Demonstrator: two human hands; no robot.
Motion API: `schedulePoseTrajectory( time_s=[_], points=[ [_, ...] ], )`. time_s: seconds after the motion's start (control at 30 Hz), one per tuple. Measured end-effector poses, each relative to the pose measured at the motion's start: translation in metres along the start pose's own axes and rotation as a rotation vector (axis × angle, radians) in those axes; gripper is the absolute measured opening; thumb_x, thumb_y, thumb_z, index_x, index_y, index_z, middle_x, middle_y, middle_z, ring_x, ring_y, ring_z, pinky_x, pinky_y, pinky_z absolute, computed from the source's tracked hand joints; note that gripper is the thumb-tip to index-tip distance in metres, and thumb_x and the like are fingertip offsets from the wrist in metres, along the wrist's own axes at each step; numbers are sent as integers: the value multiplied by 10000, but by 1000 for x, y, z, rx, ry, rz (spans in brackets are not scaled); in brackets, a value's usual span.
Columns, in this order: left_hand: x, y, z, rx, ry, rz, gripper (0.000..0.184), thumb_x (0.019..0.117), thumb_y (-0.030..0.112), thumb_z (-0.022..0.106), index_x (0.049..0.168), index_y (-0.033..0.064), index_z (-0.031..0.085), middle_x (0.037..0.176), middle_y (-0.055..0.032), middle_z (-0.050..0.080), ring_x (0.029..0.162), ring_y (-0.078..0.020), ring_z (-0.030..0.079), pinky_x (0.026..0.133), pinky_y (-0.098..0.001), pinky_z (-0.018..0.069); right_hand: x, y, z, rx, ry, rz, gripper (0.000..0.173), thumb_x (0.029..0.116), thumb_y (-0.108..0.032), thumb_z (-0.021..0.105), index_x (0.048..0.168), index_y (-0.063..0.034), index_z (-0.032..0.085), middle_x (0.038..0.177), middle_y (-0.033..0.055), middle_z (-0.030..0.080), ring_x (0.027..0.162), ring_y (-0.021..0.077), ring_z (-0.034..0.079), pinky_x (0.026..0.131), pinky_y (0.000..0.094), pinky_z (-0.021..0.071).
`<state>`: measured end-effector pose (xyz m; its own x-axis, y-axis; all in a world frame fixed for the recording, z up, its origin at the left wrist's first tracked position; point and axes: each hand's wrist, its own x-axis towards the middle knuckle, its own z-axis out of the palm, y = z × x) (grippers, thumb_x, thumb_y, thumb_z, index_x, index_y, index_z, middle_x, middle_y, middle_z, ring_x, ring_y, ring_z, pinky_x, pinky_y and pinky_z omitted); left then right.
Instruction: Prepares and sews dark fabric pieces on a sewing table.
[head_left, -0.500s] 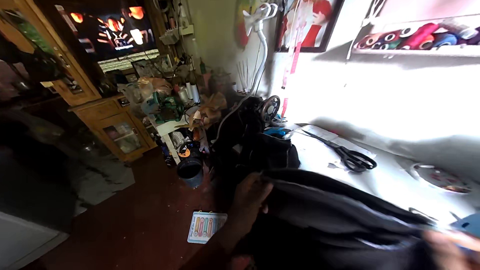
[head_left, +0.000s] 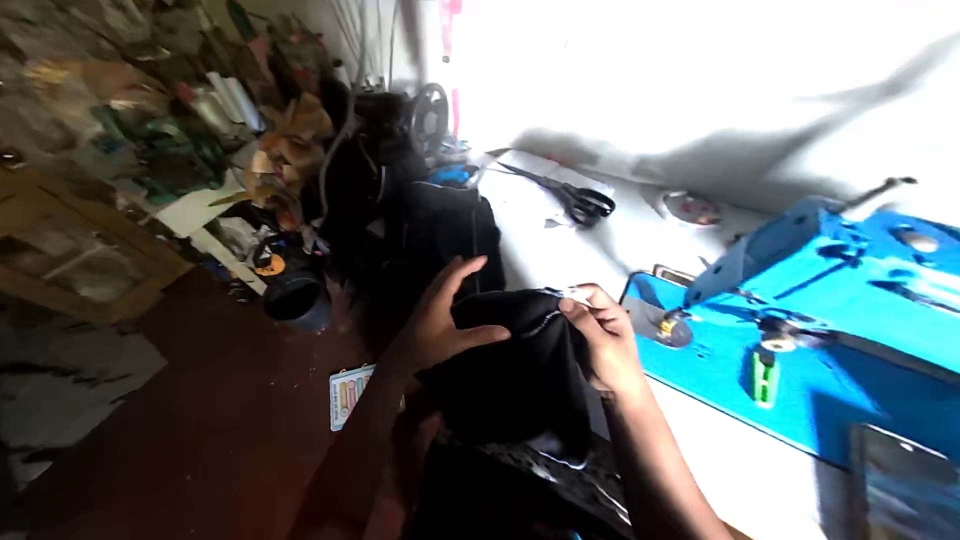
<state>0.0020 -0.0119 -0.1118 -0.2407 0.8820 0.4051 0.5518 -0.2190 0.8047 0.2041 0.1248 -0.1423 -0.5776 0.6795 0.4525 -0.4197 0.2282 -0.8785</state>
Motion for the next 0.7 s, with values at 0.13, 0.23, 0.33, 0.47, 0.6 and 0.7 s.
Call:
schedulePoseTrajectory(
  time_s=[0.13, 0.23, 0.33, 0.47, 0.6, 0.7],
  points=[
    [56, 12, 15, -80, -507, 108, 804, 795, 248, 844, 1468, -14, 490, 1431, -172, 580, 1361, -232, 527, 1151, -404, 428, -3, -2, -2, 15, -5, 24, 156, 1006, -84, 582, 1003, -212, 672, 893, -132, 730, 829, -36, 667, 797, 175, 557],
    [85, 1, 24, -239, -737, 78, 421, 841, 79, 788, 1207, -62, 633, 1090, -121, 717, 1013, -108, 678, 934, -294, 556, -6, -6, -7, -20, 19, 24, 147, 993, -64, 598, 996, -187, 679, 872, -132, 728, 813, -37, 659, 789, 176, 550],
    [97, -6, 17, -172, -784, 75, 168, 855, 95, 792, 931, -29, 708, 819, -31, 712, 767, -24, 651, 738, -222, 546, -9, -6, -16, -76, 80, 23, 123, 989, -56, 608, 997, -158, 678, 816, -130, 713, 751, -36, 647, 730, 172, 542],
    [95, -9, -3, -11, -647, 67, 182, 852, 128, 809, 806, 16, 674, 703, 1, 622, 654, -24, 557, 616, -208, 455, -15, -3, -25, -87, 163, 25, 113, 992, -48, 601, 996, -139, 669, 830, -115, 726, 755, -25, 661, 730, 179, 553],
    [84, -15, -12, -115, -504, -13, 164, 831, 48, 803, 908, 1, 666, 804, -25, 649, 753, -52, 601, 704, -225, 503, -16, 2, -26, -107, 168, 3, 116, 991, -42, 594, 1016, -130, 665, 838, -126, 722, 756, -31, 656, 722, 171, 550],
    [73, -15, -9, -207, -388, -28, 147, 844, 10, 765, 965, -5, 682, 816, -34, 668, 730, -54, 610, 670, -220, 516, -15, 2, -26, -121, 168, -3, 115, 989, -47, 604, 1019, -137, 668, 838, -137, 718, 750, -40, 651, 719, 161, 547]
  ],
)
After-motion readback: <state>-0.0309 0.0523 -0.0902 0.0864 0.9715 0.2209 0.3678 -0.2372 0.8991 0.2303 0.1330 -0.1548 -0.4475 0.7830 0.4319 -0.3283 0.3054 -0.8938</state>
